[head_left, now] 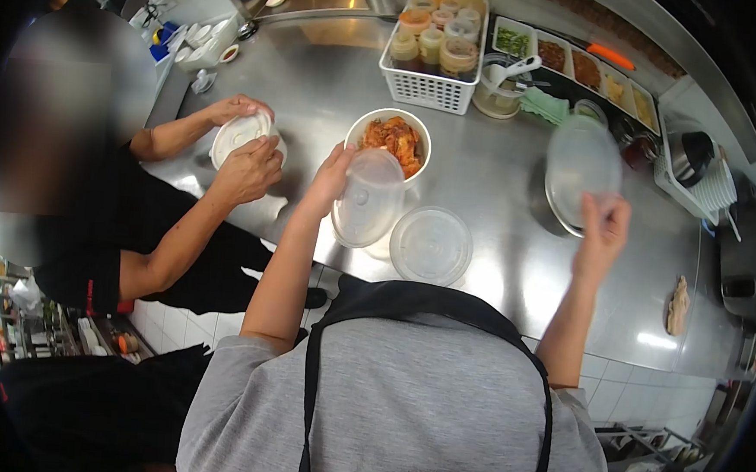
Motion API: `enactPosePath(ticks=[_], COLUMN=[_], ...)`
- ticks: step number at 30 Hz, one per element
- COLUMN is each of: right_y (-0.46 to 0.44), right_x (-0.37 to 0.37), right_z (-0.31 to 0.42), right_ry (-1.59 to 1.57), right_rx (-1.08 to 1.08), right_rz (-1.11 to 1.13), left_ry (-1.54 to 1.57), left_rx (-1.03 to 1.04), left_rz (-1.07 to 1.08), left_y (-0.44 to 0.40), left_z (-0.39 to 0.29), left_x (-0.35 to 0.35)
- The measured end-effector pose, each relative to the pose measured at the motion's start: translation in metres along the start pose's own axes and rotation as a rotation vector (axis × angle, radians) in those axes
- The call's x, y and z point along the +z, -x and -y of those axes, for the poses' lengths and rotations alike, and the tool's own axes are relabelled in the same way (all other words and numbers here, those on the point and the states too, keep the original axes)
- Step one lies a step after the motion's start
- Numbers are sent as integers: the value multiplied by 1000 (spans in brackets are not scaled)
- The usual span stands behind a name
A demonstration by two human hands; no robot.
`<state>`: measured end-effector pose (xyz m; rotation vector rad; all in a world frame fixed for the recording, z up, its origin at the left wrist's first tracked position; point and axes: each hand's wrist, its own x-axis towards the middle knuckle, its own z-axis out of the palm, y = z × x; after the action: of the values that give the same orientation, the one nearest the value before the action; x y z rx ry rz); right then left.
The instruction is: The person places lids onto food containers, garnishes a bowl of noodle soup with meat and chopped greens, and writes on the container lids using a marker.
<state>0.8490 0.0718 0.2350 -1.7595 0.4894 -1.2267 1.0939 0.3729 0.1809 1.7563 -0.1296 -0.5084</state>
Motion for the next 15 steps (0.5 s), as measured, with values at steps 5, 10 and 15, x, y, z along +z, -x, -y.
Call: enactPosePath(ticks=[5,10,15], right_y=[20,11,7], right_x=[56,65,58], right_z=[-24,-43,-38], right_ry=[199,205,217], right_rx=[-19,-94,-133], right_rz=[143,192,179], left_ry=[-67,-224,-256], left_rx=[86,40,174], left_rz=[323,164,-280], left_y=[-3,-12,-105], left_z=[-5,-18,18], left_x=[61,72,-9])
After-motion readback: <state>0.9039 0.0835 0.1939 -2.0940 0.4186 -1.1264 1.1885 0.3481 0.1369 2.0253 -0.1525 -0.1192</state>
